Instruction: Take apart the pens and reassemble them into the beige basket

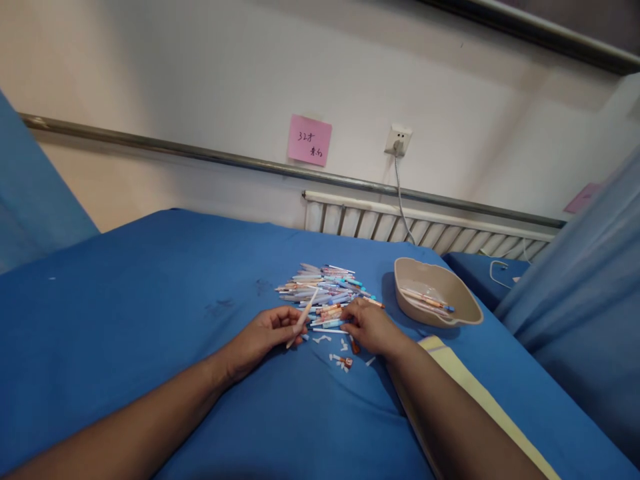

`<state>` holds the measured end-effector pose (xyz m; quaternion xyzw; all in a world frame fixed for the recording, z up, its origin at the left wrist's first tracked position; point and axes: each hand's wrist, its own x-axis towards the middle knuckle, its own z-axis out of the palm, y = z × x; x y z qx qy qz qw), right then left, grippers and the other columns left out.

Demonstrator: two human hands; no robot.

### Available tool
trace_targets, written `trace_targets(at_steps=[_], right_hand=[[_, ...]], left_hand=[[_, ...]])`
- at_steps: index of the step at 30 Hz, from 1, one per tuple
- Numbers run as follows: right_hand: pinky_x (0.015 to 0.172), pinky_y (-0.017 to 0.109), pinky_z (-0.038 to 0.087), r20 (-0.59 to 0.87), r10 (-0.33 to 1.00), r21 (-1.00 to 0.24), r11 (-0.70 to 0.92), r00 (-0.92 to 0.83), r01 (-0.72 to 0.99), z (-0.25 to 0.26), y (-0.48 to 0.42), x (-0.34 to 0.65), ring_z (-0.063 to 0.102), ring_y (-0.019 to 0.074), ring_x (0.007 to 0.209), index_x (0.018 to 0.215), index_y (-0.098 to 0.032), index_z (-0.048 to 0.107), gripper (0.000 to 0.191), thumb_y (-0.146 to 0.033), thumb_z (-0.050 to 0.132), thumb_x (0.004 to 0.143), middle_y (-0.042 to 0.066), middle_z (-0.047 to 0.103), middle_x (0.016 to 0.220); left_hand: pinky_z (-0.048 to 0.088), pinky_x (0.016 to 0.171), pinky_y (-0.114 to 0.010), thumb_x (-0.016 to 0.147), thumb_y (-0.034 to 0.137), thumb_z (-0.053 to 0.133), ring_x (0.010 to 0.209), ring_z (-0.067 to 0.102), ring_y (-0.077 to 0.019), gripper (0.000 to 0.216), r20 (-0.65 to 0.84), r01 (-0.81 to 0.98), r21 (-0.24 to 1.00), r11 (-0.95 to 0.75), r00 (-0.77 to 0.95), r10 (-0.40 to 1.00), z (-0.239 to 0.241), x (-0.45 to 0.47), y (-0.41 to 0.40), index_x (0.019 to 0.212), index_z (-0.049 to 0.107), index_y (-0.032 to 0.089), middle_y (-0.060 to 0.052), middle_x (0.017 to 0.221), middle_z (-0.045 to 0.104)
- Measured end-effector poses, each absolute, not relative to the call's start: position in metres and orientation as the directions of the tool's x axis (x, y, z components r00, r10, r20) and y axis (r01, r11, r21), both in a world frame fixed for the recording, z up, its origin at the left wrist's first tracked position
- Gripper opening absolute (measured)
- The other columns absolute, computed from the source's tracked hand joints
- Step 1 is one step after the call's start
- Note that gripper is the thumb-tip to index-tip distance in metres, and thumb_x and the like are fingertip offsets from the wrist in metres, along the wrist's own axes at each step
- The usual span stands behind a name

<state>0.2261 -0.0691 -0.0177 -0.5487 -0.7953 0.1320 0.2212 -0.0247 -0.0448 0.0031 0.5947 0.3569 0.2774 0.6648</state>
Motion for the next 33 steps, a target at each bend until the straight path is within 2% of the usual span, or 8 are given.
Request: trace_targets(at_steps=[8, 15, 20, 23, 25, 28, 30, 33], right_hand=[[0.07, 0.024, 0.037, 0.204, 0.908, -0.447, 0.418, -0.365, 0.791, -0.016, -0.072, 0.22, 0.053, 0.0142, 0.078, 0.081, -0.019, 0.057, 0.005, -0.02, 0.06, 0.077, 0.002, 0.059, 0.082], [0.061, 0.021, 0.035, 0.151, 0.939, -0.542, 0.34, -0.309, 0.768, -0.015, -0.074, 0.218, 0.052, 0.0119, 0.067, 0.086, -0.019, 0.054, 0.012, -0.017, 0.059, 0.075, 0.0, 0.06, 0.077], [0.059, 0.021, 0.035, 0.17, 0.933, -0.557, 0.356, -0.317, 0.75, -0.018, -0.073, 0.219, 0.052, 0.011, 0.066, 0.087, -0.02, 0.056, 0.012, -0.017, 0.059, 0.076, -0.001, 0.06, 0.075], [0.056, 0.02, 0.036, 0.138, 0.944, -0.642, 0.316, -0.3, 0.698, -0.022, -0.073, 0.219, 0.052, 0.0098, 0.062, 0.088, -0.019, 0.056, 0.012, -0.018, 0.058, 0.076, -0.001, 0.06, 0.073], [0.054, 0.02, 0.036, 0.098, 0.959, -0.768, 0.243, -0.267, 0.592, -0.025, -0.071, 0.219, 0.051, 0.0092, 0.059, 0.089, -0.019, 0.056, 0.012, -0.022, 0.058, 0.077, -0.002, 0.059, 0.071], [0.052, 0.021, 0.038, 0.082, 0.975, -0.944, 0.142, -0.205, 0.297, -0.027, -0.068, 0.219, 0.049, 0.0089, 0.056, 0.085, -0.018, 0.056, 0.018, -0.03, 0.063, 0.075, -0.002, 0.058, 0.068], [0.053, 0.021, 0.04, 0.049, 0.983, -0.994, 0.065, -0.175, 0.085, -0.026, -0.066, 0.22, 0.049, 0.0087, 0.054, 0.084, -0.017, 0.058, 0.024, -0.035, 0.067, 0.071, -0.003, 0.057, 0.065], [0.055, 0.023, 0.043, -0.051, 0.983, -0.98, -0.083, -0.176, -0.18, -0.021, -0.067, 0.223, 0.052, 0.0087, 0.054, 0.087, -0.016, 0.059, 0.03, -0.035, 0.072, 0.067, -0.001, 0.06, 0.068]], left_hand=[[0.036, 0.054, -0.02, 0.072, 0.037, 0.068, 0.061, 0.054, -0.0088, 0.028, -0.164, 0.068, 0.986, 0.153, 0.588, 0.792, 0.004, -0.024, -0.044, 0.087, 0.06, 0.014, -0.002, 0.078, 0.063], [0.033, 0.051, -0.019, 0.076, 0.041, 0.064, 0.057, 0.05, -0.008, 0.027, -0.168, 0.09, 0.986, 0.142, 0.577, 0.799, 0.005, -0.024, -0.044, 0.082, 0.061, 0.015, 0.0, 0.071, 0.062], [0.034, 0.052, -0.02, 0.076, 0.041, 0.064, 0.058, 0.051, -0.0087, 0.028, -0.178, 0.09, 0.984, 0.154, 0.571, 0.802, 0.002, -0.023, -0.043, 0.081, 0.061, 0.014, -0.001, 0.071, 0.062], [0.033, 0.051, -0.019, 0.074, 0.042, 0.065, 0.056, 0.05, -0.0082, 0.029, -0.17, 0.08, 0.985, 0.151, 0.57, 0.804, 0.002, -0.023, -0.043, 0.082, 0.06, 0.014, 0.0, 0.069, 0.062], [0.033, 0.05, -0.019, 0.074, 0.042, 0.065, 0.055, 0.05, -0.0081, 0.03, -0.17, 0.081, 0.985, 0.151, 0.57, 0.804, 0.003, -0.023, -0.044, 0.082, 0.06, 0.014, 0.0, 0.068, 0.062], [0.035, 0.052, -0.02, 0.074, 0.042, 0.065, 0.057, 0.052, -0.0084, 0.03, -0.166, 0.075, 0.986, 0.15, 0.569, 0.805, 0.002, -0.023, -0.044, 0.084, 0.06, 0.014, -0.001, 0.071, 0.062], [0.036, 0.052, -0.02, 0.074, 0.042, 0.065, 0.058, 0.053, -0.0086, 0.03, -0.166, 0.076, 0.986, 0.15, 0.569, 0.805, 0.002, -0.023, -0.044, 0.085, 0.06, 0.015, -0.001, 0.072, 0.063], [0.034, 0.051, -0.019, 0.074, 0.043, 0.065, 0.058, 0.054, -0.0084, 0.031, -0.175, 0.092, 0.985, 0.149, 0.571, 0.802, 0.001, -0.023, -0.043, 0.085, 0.06, 0.015, -0.001, 0.073, 0.064]])
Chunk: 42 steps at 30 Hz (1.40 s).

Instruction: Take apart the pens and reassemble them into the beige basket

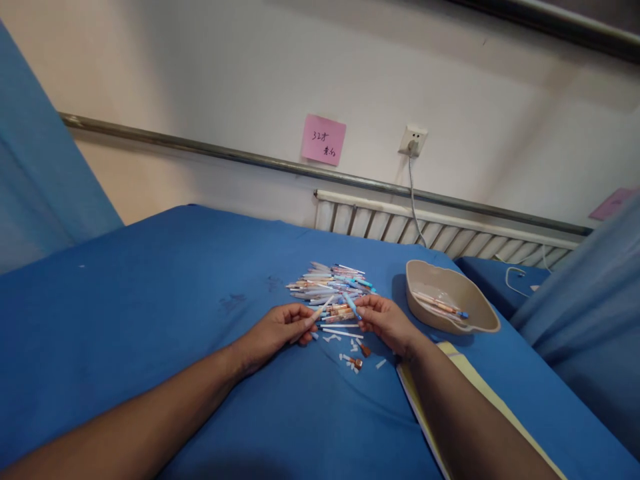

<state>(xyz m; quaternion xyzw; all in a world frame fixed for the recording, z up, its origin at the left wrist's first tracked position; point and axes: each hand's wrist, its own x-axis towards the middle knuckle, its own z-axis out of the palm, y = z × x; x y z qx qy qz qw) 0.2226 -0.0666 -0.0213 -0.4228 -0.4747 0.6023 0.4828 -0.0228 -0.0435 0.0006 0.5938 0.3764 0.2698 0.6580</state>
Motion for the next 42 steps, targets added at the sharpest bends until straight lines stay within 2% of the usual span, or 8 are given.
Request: trace_targets(at_steps=[4, 10, 15, 19, 24, 28, 33, 42], right_hand=[[0.06, 0.023, 0.047, -0.091, 0.971, -0.918, -0.168, -0.221, -0.36, -0.014, -0.071, 0.222, 0.057, 0.0089, 0.059, 0.092, -0.016, 0.06, 0.032, -0.028, 0.075, 0.066, 0.001, 0.062, 0.076], [0.061, 0.025, 0.048, -0.051, 0.973, -0.902, -0.142, -0.226, -0.408, -0.009, -0.074, 0.218, 0.059, 0.0101, 0.061, 0.117, -0.026, 0.049, 0.053, -0.026, 0.072, 0.069, -0.001, 0.061, 0.082], [0.06, 0.026, 0.046, -0.039, 0.971, -0.936, -0.119, -0.237, -0.332, -0.007, -0.077, 0.216, 0.058, 0.0117, 0.061, 0.118, -0.027, 0.049, 0.052, -0.03, 0.069, 0.07, -0.001, 0.06, 0.08], [0.055, 0.024, 0.04, -0.007, 0.97, -0.96, -0.074, -0.243, -0.271, -0.004, -0.078, 0.214, 0.051, 0.0102, 0.055, 0.116, -0.023, 0.056, 0.045, -0.033, 0.064, 0.073, -0.002, 0.054, 0.069], [0.051, 0.023, 0.032, 0.1, 0.99, -0.993, 0.092, -0.102, -0.079, -0.004, -0.076, 0.211, 0.041, 0.0096, 0.049, 0.111, -0.019, 0.061, 0.039, -0.04, 0.054, 0.08, -0.004, 0.047, 0.055], [0.05, 0.022, 0.029, 0.146, 0.989, -0.989, 0.146, -0.006, 0.033, -0.004, -0.075, 0.21, 0.038, 0.0091, 0.046, 0.097, -0.016, 0.066, 0.037, -0.047, 0.053, 0.08, -0.006, 0.043, 0.048], [0.049, 0.021, 0.029, 0.161, 0.984, -0.987, 0.159, 0.074, 0.027, -0.004, -0.075, 0.209, 0.036, 0.0083, 0.045, 0.076, -0.017, 0.061, 0.03, -0.047, 0.06, 0.075, -0.006, 0.044, 0.046], [0.047, 0.021, 0.031, 0.185, 0.982, -0.967, 0.188, -0.031, 0.173, -0.004, -0.077, 0.207, 0.04, 0.0087, 0.046, 0.075, -0.017, 0.059, 0.031, -0.048, 0.06, 0.074, -0.006, 0.046, 0.049]], left_hand=[[0.037, 0.054, -0.02, 0.074, 0.043, 0.064, 0.059, 0.054, -0.0081, 0.031, -0.169, 0.087, 0.986, 0.145, 0.575, 0.8, 0.001, -0.022, -0.043, 0.084, 0.06, 0.014, -0.001, 0.075, 0.063], [0.038, 0.057, -0.021, 0.071, 0.042, 0.067, 0.061, 0.054, -0.0082, 0.032, -0.168, 0.117, 0.985, 0.123, 0.582, 0.795, 0.005, -0.021, -0.048, 0.085, 0.06, 0.015, 0.0, 0.076, 0.062], [0.039, 0.057, -0.021, 0.07, 0.043, 0.068, 0.061, 0.054, -0.0088, 0.032, -0.161, 0.116, 0.987, 0.114, 0.596, 0.787, 0.005, -0.021, -0.048, 0.083, 0.06, 0.015, 0.0, 0.074, 0.062], [0.039, 0.057, -0.021, 0.07, 0.043, 0.067, 0.061, 0.053, -0.0088, 0.032, -0.155, 0.113, 0.988, 0.109, 0.594, 0.789, 0.005, -0.021, -0.048, 0.082, 0.06, 0.015, 0.0, 0.074, 0.062], [0.038, 0.056, -0.021, 0.07, 0.044, 0.067, 0.06, 0.053, -0.0091, 0.032, -0.172, 0.134, 0.984, 0.114, 0.583, 0.794, 0.005, -0.021, -0.049, 0.082, 0.059, 0.016, 0.0, 0.073, 0.062], [0.039, 0.058, -0.021, 0.07, 0.044, 0.067, 0.061, 0.053, -0.0093, 0.032, -0.159, 0.14, 0.986, 0.092, 0.601, 0.783, 0.004, -0.022, -0.049, 0.082, 0.06, 0.016, 0.001, 0.073, 0.061], [0.04, 0.061, -0.022, 0.072, 0.042, 0.064, 0.064, 0.053, -0.0103, 0.028, -0.128, 0.159, 0.987, 0.035, 0.627, 0.768, 0.004, -0.022, -0.05, 0.082, 0.06, 0.015, 0.0, 0.076, 0.061], [0.039, 0.056, -0.022, 0.071, 0.041, 0.064, 0.059, 0.051, -0.0105, 0.026, -0.148, 0.213, 0.977, 0.02, 0.608, 0.78, 0.007, -0.019, -0.053, 0.08, 0.063, 0.016, 0.002, 0.066, 0.058]])
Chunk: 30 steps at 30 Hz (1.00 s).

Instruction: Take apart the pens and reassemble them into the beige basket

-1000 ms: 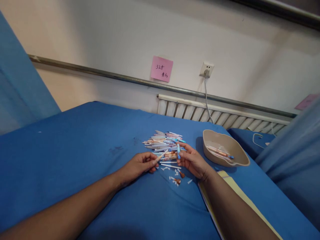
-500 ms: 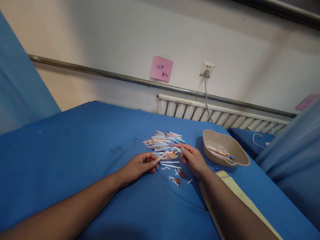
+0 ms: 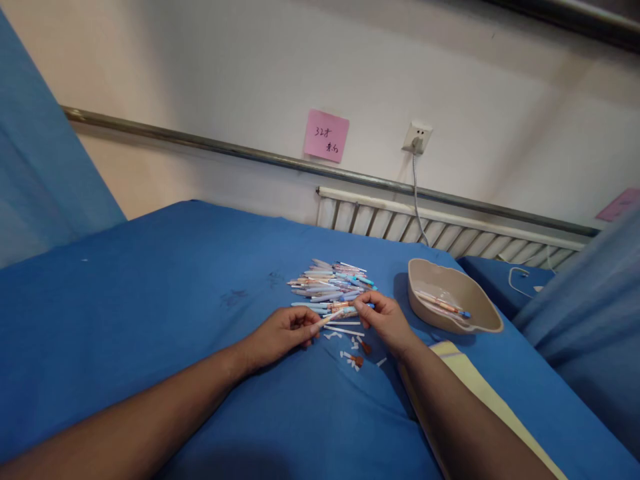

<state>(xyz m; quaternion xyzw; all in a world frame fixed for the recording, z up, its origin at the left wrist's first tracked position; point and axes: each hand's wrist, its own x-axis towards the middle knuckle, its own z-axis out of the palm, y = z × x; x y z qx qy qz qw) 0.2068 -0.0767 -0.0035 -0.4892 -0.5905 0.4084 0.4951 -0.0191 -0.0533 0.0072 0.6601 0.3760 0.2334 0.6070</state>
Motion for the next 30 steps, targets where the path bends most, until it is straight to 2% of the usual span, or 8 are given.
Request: trace_targets(at_steps=[7, 17, 20, 25, 30], right_hand=[[0.046, 0.021, 0.031, 0.187, 0.981, -0.961, 0.191, -0.043, 0.201, -0.005, -0.077, 0.207, 0.041, 0.0088, 0.046, 0.074, -0.018, 0.059, 0.027, -0.045, 0.06, 0.075, -0.005, 0.046, 0.05], [0.047, 0.024, 0.039, 0.194, 0.978, -0.941, 0.207, -0.076, 0.267, -0.011, -0.082, 0.197, 0.049, 0.013, 0.051, 0.08, -0.022, 0.063, 0.019, -0.04, 0.061, 0.076, -0.001, 0.056, 0.058], [0.052, 0.025, 0.042, 0.232, 0.968, -0.927, 0.248, -0.092, 0.282, -0.009, -0.085, 0.195, 0.053, 0.0132, 0.056, 0.082, -0.021, 0.064, 0.017, -0.037, 0.059, 0.078, 0.0, 0.061, 0.068], [0.066, 0.026, 0.047, 0.334, 0.928, -0.844, 0.373, -0.166, 0.385, -0.009, -0.089, 0.19, 0.058, 0.0157, 0.078, 0.087, -0.021, 0.066, 0.013, -0.028, 0.057, 0.08, 0.003, 0.065, 0.09], [0.061, 0.024, 0.049, 0.328, 0.93, -0.852, 0.366, -0.164, 0.374, -0.012, -0.09, 0.188, 0.058, 0.0135, 0.07, 0.09, -0.021, 0.065, 0.015, -0.026, 0.055, 0.081, 0.003, 0.064, 0.092]], left_hand=[[0.038, 0.053, -0.021, 0.072, 0.039, 0.063, 0.057, 0.049, -0.0095, 0.025, -0.128, 0.234, 0.972, -0.023, 0.606, 0.785, 0.005, -0.02, -0.053, 0.082, 0.064, 0.016, 0.002, 0.067, 0.058], [0.037, 0.051, -0.02, 0.074, 0.039, 0.062, 0.055, 0.047, -0.0085, 0.027, -0.096, 0.22, 0.974, -0.05, 0.606, 0.789, -0.001, -0.023, -0.051, 0.087, 0.064, 0.015, 0.002, 0.067, 0.057], [0.036, 0.049, -0.019, 0.074, 0.039, 0.062, 0.053, 0.047, -0.008, 0.028, -0.101, 0.223, 0.974, -0.043, 0.592, 0.8, -0.003, -0.023, -0.051, 0.087, 0.063, 0.015, 0.001, 0.068, 0.058], [0.033, 0.047, -0.018, 0.075, 0.04, 0.061, 0.05, 0.045, -0.0075, 0.028, -0.08, 0.24, 0.967, -0.086, 0.607, 0.791, -0.003, -0.023, -0.053, 0.087, 0.063, 0.014, 0.003, 0.06, 0.055], [0.034, 0.047, -0.018, 0.075, 0.039, 0.061, 0.05, 0.045, -0.0072, 0.028, -0.079, 0.223, 0.972, -0.07, 0.594, 0.8, -0.003, -0.022, -0.054, 0.087, 0.063, 0.014, 0.004, 0.061, 0.054]])
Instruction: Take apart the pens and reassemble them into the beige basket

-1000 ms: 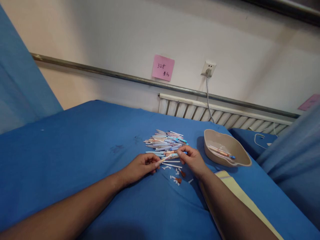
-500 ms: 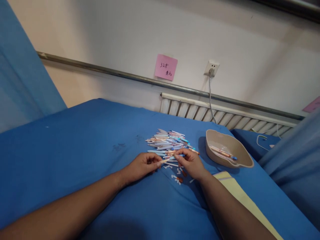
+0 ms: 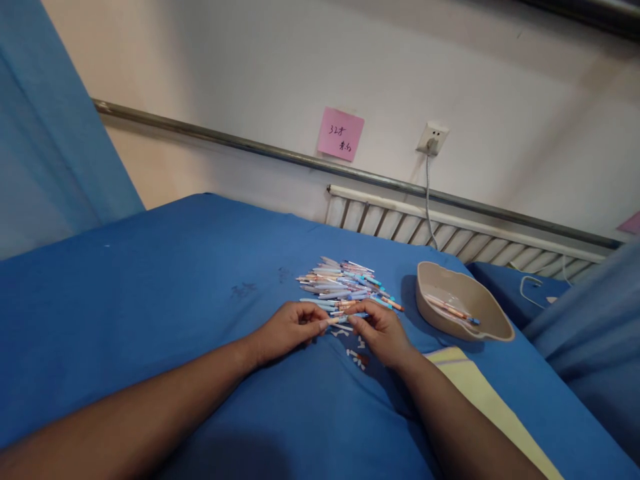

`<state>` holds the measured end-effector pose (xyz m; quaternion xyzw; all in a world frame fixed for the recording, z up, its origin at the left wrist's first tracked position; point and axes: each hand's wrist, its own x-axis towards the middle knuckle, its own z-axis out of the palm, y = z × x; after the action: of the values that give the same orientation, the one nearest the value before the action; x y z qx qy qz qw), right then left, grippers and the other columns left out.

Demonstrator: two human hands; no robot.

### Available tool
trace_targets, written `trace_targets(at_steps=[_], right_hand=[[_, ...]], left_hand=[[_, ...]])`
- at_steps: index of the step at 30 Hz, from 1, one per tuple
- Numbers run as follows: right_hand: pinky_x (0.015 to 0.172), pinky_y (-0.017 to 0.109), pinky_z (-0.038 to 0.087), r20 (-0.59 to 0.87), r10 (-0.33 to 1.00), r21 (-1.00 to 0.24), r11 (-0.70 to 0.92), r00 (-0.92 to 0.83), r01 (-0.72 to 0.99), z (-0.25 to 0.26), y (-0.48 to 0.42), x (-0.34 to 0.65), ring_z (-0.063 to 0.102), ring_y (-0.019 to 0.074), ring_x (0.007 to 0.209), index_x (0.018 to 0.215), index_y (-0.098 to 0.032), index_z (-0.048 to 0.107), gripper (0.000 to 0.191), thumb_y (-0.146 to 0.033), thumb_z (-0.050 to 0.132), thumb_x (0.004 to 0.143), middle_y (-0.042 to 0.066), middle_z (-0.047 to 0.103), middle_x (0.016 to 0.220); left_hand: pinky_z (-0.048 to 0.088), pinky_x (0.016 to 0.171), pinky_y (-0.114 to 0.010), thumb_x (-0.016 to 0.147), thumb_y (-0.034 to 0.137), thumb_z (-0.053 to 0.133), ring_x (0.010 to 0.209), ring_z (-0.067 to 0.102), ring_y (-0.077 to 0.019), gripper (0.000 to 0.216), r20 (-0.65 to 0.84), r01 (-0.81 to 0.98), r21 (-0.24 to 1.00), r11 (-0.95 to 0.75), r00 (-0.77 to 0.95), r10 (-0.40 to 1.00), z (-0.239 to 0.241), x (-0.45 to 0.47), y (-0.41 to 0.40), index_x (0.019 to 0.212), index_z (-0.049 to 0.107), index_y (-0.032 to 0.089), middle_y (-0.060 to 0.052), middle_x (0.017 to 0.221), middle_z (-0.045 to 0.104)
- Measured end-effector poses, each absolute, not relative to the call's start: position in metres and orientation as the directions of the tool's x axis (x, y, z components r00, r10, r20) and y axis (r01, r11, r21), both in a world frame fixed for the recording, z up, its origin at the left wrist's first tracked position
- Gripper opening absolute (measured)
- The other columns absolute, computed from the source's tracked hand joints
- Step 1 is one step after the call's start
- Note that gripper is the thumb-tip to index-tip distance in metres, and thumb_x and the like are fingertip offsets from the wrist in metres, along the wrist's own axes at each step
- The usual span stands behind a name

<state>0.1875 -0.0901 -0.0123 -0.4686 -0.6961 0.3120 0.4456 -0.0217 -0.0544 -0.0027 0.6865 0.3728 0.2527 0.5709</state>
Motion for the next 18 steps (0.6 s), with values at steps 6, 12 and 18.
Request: trace_targets(at_steps=[6, 12, 18], right_hand=[[0.068, 0.025, 0.05, 0.371, 0.909, -0.829, 0.416, -0.188, 0.375, -0.0094, -0.093, 0.1838, 0.059, 0.0157, 0.083, 0.091, -0.022, 0.065, 0.014, -0.022, 0.055, 0.081, 0.003, 0.063, 0.096], [0.058, 0.023, 0.049, 0.311, 0.934, -0.879, 0.353, -0.176, 0.321, -0.0078, -0.0963, 0.1796, 0.058, 0.0118, 0.066, 0.088, -0.021, 0.063, 0.012, -0.025, 0.054, 0.081, 0.002, 0.062, 0.09], [0.06, 0.023, 0.049, 0.298, 0.94, -0.898, 0.334, -0.163, 0.285, -0.0096, -0.0945, 0.1782, 0.057, 0.0112, 0.065, 0.089, -0.02, 0.062, 0.013, -0.026, 0.053, 0.082, 0.003, 0.061, 0.093]], left_hand=[[0.034, 0.045, -0.019, 0.076, 0.041, 0.06, 0.048, 0.046, -0.0073, 0.029, -0.088, 0.229, 0.971, -0.063, 0.594, 0.8, -0.0026, -0.0212, -0.0563, 0.086, 0.061, 0.014, 0.004, 0.06, 0.055], [0.04, 0.055, -0.018, 0.07, 0.032, 0.068, 0.062, 0.052, -0.008, 0.025, 0.019, 0.143, 0.982, -0.12, 0.561, 0.827, 0.0022, -0.0205, -0.0593, 0.088, 0.059, 0.016, 0.003, 0.075, 0.059], [0.035, 0.037, -0.018, 0.081, 0.053, 0.048, 0.041, 0.049, -0.0079, 0.04, -0.163, 0.163, 0.983, 0.087, 0.546, 0.821, 0.0029, -0.0165, -0.061, 0.091, 0.054, 0.015, 0.001, 0.063, 0.059]])
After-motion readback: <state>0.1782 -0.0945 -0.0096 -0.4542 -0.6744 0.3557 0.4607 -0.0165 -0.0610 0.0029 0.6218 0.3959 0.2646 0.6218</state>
